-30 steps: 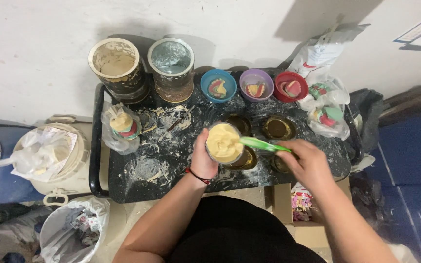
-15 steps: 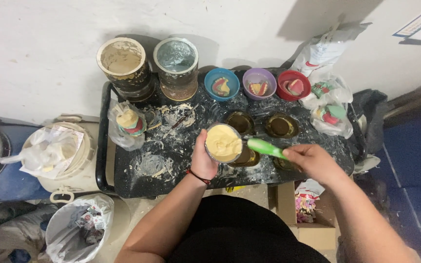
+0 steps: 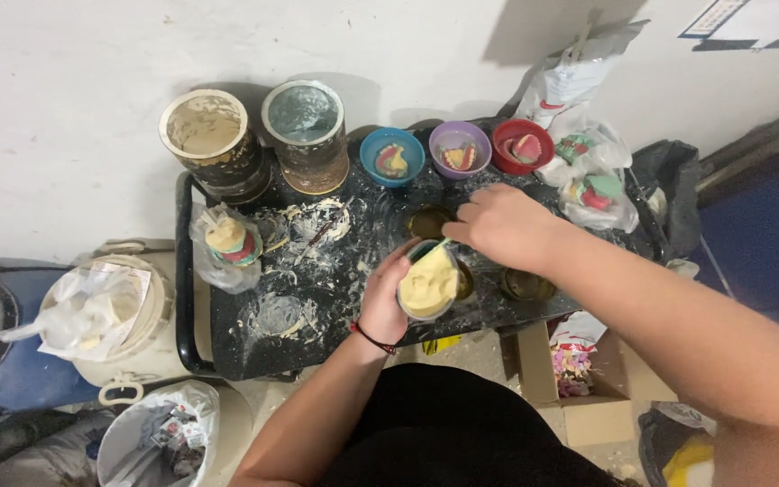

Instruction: The person scoops a white powder into a small plastic cup, adds a yellow substance, and mixes them with a green spatula. The person then pours the mixture into a small metal tray and places a colorful object on top.

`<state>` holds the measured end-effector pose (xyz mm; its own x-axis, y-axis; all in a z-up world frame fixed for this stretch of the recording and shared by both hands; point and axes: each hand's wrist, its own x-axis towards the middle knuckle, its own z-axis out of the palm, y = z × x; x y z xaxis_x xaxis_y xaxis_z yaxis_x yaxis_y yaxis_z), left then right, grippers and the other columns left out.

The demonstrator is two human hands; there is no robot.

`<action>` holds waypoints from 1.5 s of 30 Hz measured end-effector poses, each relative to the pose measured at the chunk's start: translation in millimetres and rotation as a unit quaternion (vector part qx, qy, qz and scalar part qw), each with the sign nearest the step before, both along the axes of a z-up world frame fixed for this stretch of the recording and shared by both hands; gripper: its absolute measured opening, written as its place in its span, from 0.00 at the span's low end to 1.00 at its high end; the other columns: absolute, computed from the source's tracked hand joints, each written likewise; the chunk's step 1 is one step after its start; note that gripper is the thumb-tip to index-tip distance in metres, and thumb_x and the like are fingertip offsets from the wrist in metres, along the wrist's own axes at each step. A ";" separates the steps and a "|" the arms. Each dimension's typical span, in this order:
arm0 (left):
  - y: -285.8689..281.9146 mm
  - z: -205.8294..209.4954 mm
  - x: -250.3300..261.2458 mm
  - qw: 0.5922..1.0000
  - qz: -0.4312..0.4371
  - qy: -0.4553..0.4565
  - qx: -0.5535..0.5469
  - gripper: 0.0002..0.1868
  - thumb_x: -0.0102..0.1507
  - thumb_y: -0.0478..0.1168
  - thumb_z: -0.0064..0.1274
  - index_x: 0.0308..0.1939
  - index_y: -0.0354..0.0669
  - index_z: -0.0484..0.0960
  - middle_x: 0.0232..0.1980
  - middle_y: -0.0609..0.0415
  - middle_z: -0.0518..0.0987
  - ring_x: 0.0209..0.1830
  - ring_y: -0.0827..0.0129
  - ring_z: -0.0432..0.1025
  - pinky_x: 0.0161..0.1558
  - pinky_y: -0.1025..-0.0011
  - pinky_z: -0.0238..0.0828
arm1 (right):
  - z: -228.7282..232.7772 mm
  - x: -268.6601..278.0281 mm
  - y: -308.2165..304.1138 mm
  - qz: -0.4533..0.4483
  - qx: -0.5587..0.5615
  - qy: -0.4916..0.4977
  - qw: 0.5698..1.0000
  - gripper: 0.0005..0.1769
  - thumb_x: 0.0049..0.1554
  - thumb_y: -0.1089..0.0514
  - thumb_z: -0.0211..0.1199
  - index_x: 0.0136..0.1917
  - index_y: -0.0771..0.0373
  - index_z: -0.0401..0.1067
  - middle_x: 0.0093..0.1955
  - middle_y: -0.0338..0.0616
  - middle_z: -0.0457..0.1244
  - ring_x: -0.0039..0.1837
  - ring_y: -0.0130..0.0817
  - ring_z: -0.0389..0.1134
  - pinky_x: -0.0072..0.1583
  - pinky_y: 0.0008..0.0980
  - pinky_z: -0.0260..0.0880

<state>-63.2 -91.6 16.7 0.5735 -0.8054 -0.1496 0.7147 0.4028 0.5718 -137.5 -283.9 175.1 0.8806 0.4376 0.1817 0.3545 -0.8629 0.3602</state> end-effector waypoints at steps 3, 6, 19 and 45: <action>0.0 -11.2 -5.5 0.997 0.010 0.032 -0.070 0.37 0.62 0.41 0.54 0.74 0.32 0.67 0.70 0.31 0.71 0.68 0.48 0.70 0.63 0.54 0.74 | 6.0 1.3 22.7 0.012 -0.033 -0.036 0.999 0.09 0.49 0.60 0.72 0.35 0.56 0.71 0.29 0.37 0.59 0.35 0.34 0.62 0.42 0.35 0.65; -7.2 1.5 3.1 0.995 -0.067 -0.017 -0.072 0.40 0.66 0.53 0.48 0.78 0.35 0.59 0.75 0.32 0.65 0.74 0.41 0.63 0.71 0.42 0.62 | 41.0 13.8 41.4 0.003 -0.041 0.000 0.999 0.05 0.51 0.59 0.72 0.39 0.55 0.76 0.31 0.37 0.64 0.37 0.34 0.65 0.45 0.35 0.66; -16.0 3.9 -4.8 0.982 0.159 0.099 0.008 0.27 0.68 0.47 0.57 0.69 0.39 0.75 0.59 0.37 0.82 0.58 0.54 0.77 0.58 0.56 0.80 | -5.5 -17.7 81.5 -0.335 0.127 0.263 0.896 0.11 0.57 0.58 0.61 0.34 0.55 0.79 0.29 0.45 0.69 0.37 0.46 0.75 0.38 0.47 0.74; -14.6 10.7 -18.7 0.977 0.077 0.168 0.109 0.38 0.66 0.69 0.49 0.65 0.42 0.79 0.65 0.43 0.80 0.66 0.56 0.74 0.66 0.57 0.71 | -0.8 -15.5 75.2 -0.258 0.032 0.093 0.961 0.07 0.52 0.60 0.65 0.32 0.54 0.76 0.25 0.38 0.66 0.30 0.37 0.71 0.32 0.40 0.70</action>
